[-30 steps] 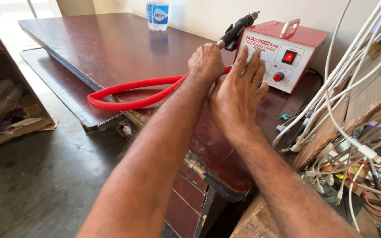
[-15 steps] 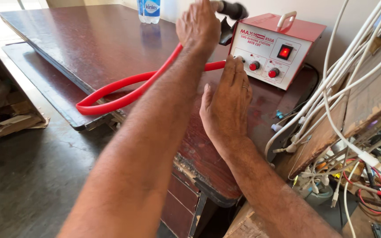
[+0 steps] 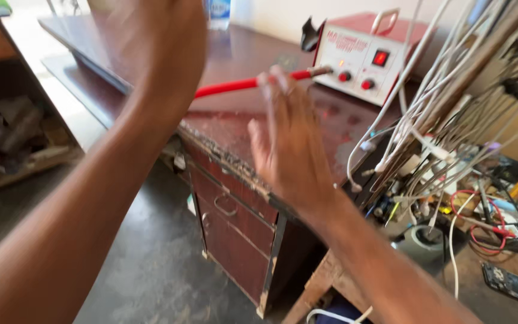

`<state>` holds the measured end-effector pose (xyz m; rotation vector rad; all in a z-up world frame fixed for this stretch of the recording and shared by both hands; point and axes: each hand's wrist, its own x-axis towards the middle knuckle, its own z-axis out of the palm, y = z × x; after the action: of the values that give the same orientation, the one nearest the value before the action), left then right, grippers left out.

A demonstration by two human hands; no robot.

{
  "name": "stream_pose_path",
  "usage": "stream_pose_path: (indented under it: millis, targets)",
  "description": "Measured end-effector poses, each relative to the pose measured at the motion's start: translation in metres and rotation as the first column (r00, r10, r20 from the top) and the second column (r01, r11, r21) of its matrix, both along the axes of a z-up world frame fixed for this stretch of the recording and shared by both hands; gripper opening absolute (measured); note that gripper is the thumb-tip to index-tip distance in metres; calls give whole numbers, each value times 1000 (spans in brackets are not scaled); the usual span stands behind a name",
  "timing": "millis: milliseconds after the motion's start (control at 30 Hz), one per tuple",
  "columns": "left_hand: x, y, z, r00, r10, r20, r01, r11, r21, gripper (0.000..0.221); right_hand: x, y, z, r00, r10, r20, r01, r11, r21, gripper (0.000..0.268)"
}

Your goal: The person uses a probe to test a circuit board on a workbench, then handles a heat gun to apply heat to the board components before putting it back.

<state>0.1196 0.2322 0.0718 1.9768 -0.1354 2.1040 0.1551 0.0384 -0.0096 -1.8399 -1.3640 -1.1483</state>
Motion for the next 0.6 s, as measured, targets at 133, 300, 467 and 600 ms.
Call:
stream_pose_path:
  millis: [133,300,467,600]
  targets:
    - [-130,-29,-21,988,-53,-142,45,997,-60,29,-63,-39,30,970,63,237,-73,997,32,67]
    - [-229,-89,-58,954,-63,-294,-12,969,-247,34,-113,-80,70,887,24,461,-21,1000,-13,64]
    - [-285,-139,-56,879,-95,-467,-28,968,-250,22,-171,-110,87,924,-87,374,91,996,7,40]
    - [-300,-168,-48,784,-157,-600,68,983,-170,29,-201,-142,66,855,-279,437,246,960,132,35]
